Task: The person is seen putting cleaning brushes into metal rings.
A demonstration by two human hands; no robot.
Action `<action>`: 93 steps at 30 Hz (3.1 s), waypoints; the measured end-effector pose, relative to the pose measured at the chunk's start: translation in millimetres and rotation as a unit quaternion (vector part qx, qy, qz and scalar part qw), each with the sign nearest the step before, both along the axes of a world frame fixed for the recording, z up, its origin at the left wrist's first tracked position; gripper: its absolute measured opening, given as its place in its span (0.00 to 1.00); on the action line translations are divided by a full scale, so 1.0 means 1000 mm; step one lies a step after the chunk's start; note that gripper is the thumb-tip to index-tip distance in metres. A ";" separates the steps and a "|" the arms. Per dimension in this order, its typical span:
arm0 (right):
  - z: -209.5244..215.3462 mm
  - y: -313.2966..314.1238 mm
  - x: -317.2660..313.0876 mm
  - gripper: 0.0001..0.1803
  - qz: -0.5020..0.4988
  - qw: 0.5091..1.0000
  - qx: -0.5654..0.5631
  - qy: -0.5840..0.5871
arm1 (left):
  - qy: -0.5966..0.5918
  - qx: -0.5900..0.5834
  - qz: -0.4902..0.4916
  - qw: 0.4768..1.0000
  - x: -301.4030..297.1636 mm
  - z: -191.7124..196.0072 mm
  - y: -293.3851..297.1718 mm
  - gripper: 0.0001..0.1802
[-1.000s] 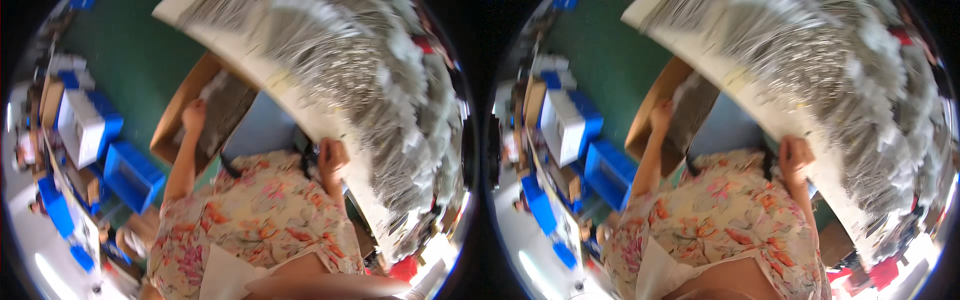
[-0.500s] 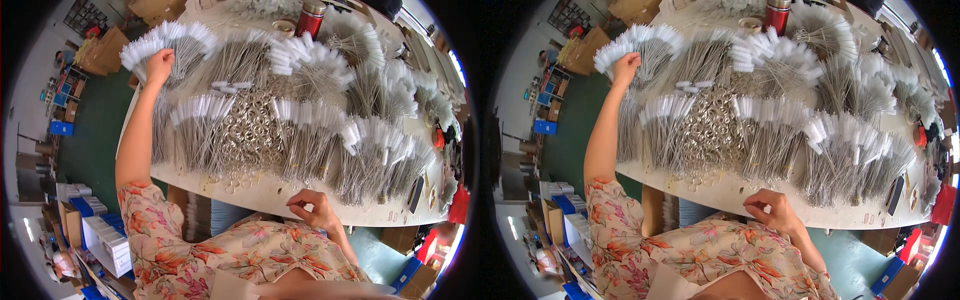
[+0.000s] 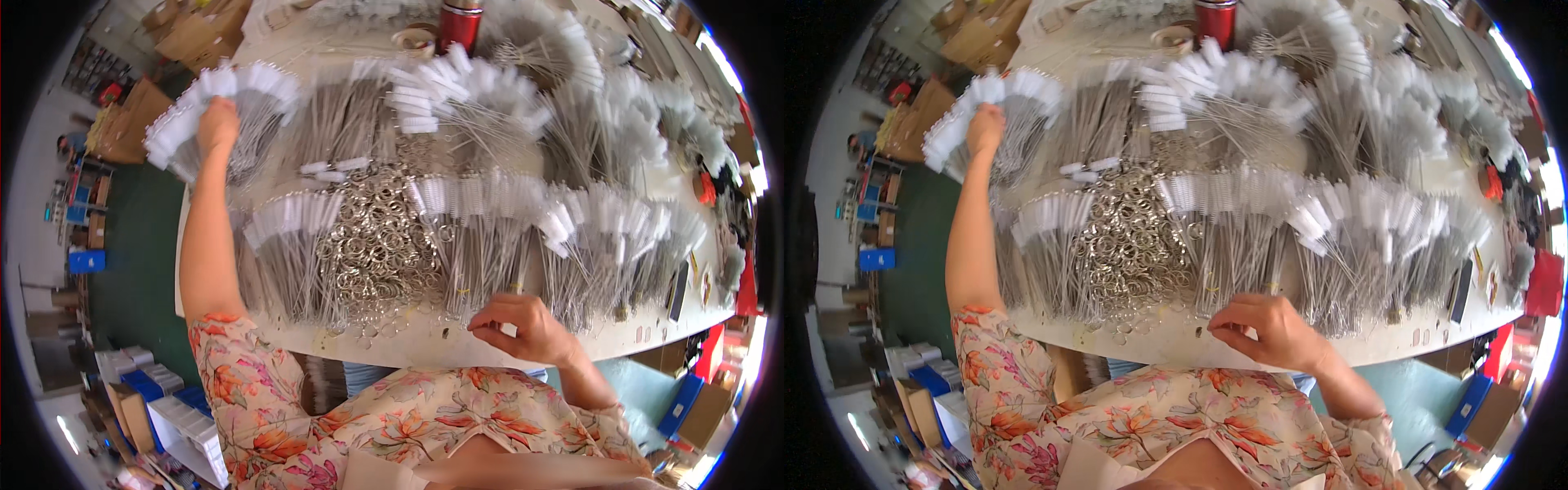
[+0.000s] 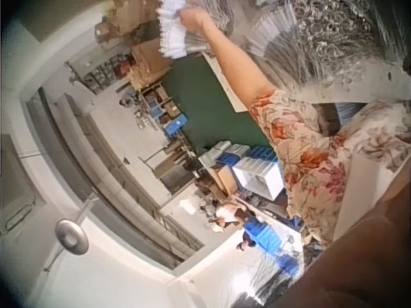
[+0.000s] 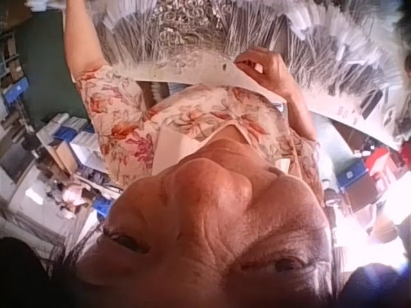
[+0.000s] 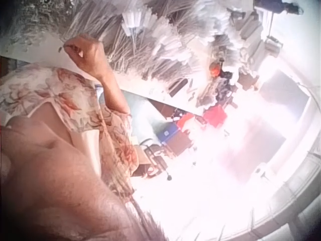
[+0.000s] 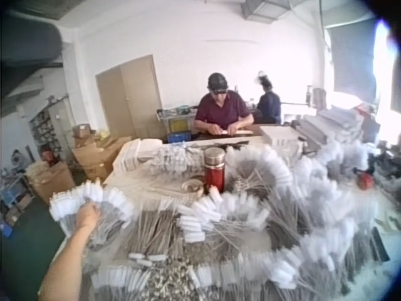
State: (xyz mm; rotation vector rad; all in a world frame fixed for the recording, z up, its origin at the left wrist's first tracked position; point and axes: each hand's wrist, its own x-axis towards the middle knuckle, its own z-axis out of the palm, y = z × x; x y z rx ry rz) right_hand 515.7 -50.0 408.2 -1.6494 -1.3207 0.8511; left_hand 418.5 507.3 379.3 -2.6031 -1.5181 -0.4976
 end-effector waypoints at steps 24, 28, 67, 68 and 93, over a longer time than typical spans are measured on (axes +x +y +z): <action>-0.005 0.175 0.236 0.16 -0.255 0.865 -0.227 -0.368 | -0.172 -0.410 -0.170 0.880 0.047 -0.007 -0.129 0.09; 0.027 0.166 0.231 0.15 -0.383 0.861 0.034 -0.333 | -0.430 -0.227 -0.279 0.828 0.044 -0.020 -0.120 0.06; 0.085 0.005 0.342 0.10 -0.400 0.859 0.197 -0.252 | -0.580 -0.479 -0.091 0.652 -0.150 -0.003 -0.315 0.12; 0.079 0.025 0.334 0.13 -0.364 0.895 0.147 -0.213 | -0.574 -0.479 -0.090 0.658 -0.145 -0.002 -0.320 0.12; 0.027 0.054 0.035 0.12 -0.007 0.926 0.166 0.338 | -0.726 -0.405 -0.171 0.529 -0.107 0.001 -0.379 0.11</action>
